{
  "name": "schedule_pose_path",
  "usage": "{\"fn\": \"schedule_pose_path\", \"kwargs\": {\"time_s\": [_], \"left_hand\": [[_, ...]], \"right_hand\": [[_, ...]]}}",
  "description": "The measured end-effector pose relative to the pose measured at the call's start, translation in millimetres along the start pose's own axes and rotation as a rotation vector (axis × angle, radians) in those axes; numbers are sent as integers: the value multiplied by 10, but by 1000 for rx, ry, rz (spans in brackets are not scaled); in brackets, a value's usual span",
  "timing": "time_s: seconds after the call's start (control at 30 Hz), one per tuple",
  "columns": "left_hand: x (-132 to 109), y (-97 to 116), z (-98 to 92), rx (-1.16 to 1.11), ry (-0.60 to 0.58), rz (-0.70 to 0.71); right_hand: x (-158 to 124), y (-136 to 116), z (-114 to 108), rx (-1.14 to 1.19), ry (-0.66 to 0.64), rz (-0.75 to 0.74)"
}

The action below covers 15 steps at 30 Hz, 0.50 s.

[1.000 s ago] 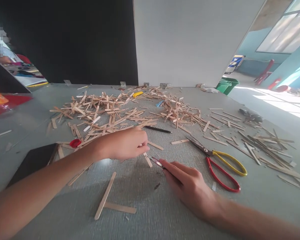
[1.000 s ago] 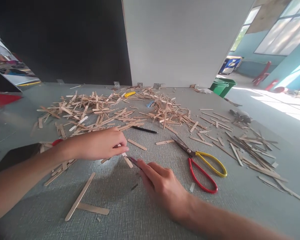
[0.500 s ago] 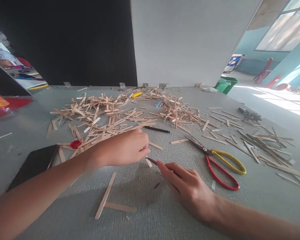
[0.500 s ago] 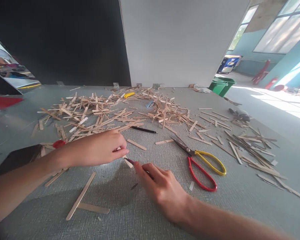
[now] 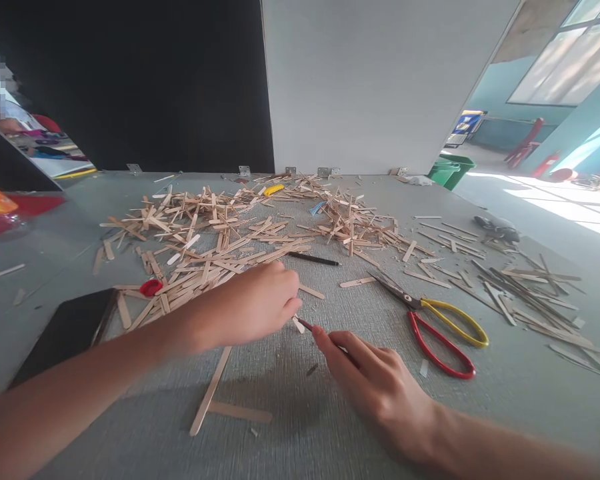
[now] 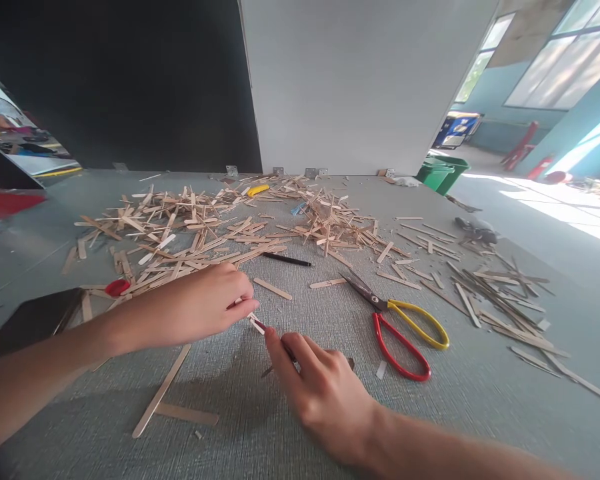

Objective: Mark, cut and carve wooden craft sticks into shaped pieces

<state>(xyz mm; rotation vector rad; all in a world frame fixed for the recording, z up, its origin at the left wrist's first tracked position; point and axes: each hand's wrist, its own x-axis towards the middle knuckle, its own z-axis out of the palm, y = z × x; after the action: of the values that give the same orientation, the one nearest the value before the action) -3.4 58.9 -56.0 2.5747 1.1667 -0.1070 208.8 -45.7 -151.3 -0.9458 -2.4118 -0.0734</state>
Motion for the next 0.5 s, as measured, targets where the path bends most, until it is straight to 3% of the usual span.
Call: {"fn": "schedule_pose_path", "kwargs": {"time_s": [0.5], "left_hand": [[9, 1, 11, 66, 16, 28]], "right_hand": [[31, -38, -43, -44, 13, -35]]}}
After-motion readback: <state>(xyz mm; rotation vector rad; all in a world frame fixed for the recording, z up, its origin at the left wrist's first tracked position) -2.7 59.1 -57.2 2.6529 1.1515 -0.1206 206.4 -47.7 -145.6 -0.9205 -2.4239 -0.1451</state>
